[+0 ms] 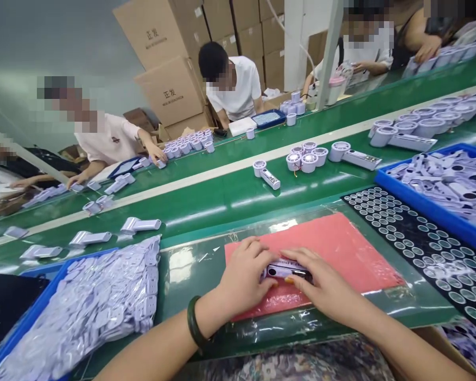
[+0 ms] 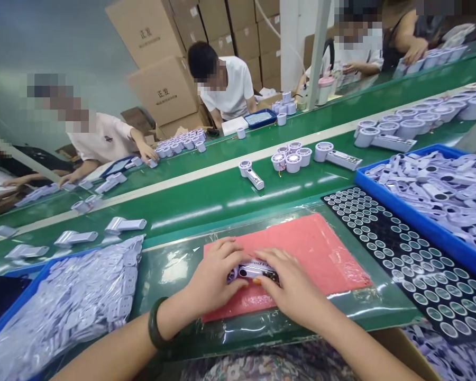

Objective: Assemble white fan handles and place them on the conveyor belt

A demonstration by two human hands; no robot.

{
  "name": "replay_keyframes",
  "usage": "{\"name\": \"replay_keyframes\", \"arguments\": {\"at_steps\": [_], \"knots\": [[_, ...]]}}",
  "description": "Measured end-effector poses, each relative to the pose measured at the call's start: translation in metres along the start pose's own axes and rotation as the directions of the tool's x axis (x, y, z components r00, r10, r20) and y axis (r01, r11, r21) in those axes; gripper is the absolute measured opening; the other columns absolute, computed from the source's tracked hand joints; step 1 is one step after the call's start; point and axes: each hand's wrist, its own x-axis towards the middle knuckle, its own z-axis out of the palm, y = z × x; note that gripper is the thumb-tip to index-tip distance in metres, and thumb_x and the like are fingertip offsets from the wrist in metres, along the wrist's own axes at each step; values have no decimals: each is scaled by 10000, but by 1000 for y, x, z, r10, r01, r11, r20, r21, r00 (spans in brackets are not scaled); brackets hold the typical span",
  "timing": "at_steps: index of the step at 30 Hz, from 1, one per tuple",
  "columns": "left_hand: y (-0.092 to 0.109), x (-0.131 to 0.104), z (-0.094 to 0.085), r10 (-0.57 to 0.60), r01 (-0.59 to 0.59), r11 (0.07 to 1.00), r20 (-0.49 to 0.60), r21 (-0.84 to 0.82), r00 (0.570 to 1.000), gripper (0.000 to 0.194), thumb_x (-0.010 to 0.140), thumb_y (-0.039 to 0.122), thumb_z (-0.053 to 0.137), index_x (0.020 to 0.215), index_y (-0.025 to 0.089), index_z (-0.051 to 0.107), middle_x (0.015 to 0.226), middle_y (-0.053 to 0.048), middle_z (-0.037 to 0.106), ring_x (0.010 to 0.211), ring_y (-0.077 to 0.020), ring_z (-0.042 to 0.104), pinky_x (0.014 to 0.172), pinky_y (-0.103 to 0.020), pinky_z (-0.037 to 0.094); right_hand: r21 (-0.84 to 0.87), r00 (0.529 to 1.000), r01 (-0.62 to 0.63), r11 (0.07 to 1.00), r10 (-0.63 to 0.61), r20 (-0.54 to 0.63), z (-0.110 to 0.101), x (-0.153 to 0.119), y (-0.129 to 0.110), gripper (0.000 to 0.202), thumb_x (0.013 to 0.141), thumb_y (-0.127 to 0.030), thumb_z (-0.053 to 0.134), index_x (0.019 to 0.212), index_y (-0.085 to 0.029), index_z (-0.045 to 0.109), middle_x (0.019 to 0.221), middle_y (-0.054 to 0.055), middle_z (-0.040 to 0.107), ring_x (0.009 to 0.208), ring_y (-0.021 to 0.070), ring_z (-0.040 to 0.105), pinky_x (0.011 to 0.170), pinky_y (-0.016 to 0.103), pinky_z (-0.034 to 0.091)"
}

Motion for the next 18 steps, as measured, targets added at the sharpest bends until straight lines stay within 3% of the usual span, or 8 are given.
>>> {"name": "replay_keyframes", "arguments": {"at_steps": [3,5,7,9,12,15,18], "knots": [[-6,6,-9,-3,-13,983,87,182,996,317,767,30,738,1033,156,623,1086,-67,566,1049,-269,488,915,-396,453,-96,998,-15,995,9,-65,-18,-12,3,397,1012,-351,446,1399,-262,464,1389,37,422,1276,255,397,1058,438,386],[-23,21,-24,15,-54,961,143,271,990,244,792,1,656,973,165,640,1028,-61,580,942,-244,523,822,-367,471,-228,992,-42,973,13,-126,-40,-18,7,377,1019,-340,429,1384,-261,481,1378,40,435,1265,259,411,1052,442,393],[-54,45,-45,50,-105,919,154,379,987,247,822,4,621,980,188,671,1037,-63,592,950,-246,542,842,-378,475,-349,979,-88,933,17,-203,-68,-24,14,339,1035,-317,379,1334,-254,525,1342,49,467,1227,264,450,1025,445,415],[-95,77,-67,63,-109,838,103,534,993,278,838,26,622,1031,211,698,1140,-89,583,1100,-295,519,945,-441,457,-443,955,-164,881,28,-297,-100,-31,24,334,1046,-302,331,1273,-248,571,1286,58,508,1173,269,493,972,436,449],[-159,124,-88,-12,31,709,-31,705,999,369,856,19,551,1090,236,735,1368,-133,483,1347,-395,338,1056,-563,388,-570,901,-314,759,48,-432,-154,-37,43,352,1052,-323,325,1243,-235,606,1206,73,555,1096,276,539,882,401,488],[-203,152,-89,-157,136,710,-33,691,987,563,849,-49,394,1203,247,716,1434,-136,446,1343,-376,388,1064,-535,417,-683,849,-485,546,107,-517,-201,-33,65,361,1041,-284,345,1234,-204,639,1143,88,582,1037,276,566,832,373,495],[-229,153,-81,-192,137,787,29,601,981,702,799,-62,363,1379,262,588,1485,-95,411,1360,-314,402,1108,-443,412,-714,811,-574,400,158,-563,-235,-13,86,330,1022,-209,411,1220,-161,670,1088,114,598,1000,295,576,807,373,489]]}}
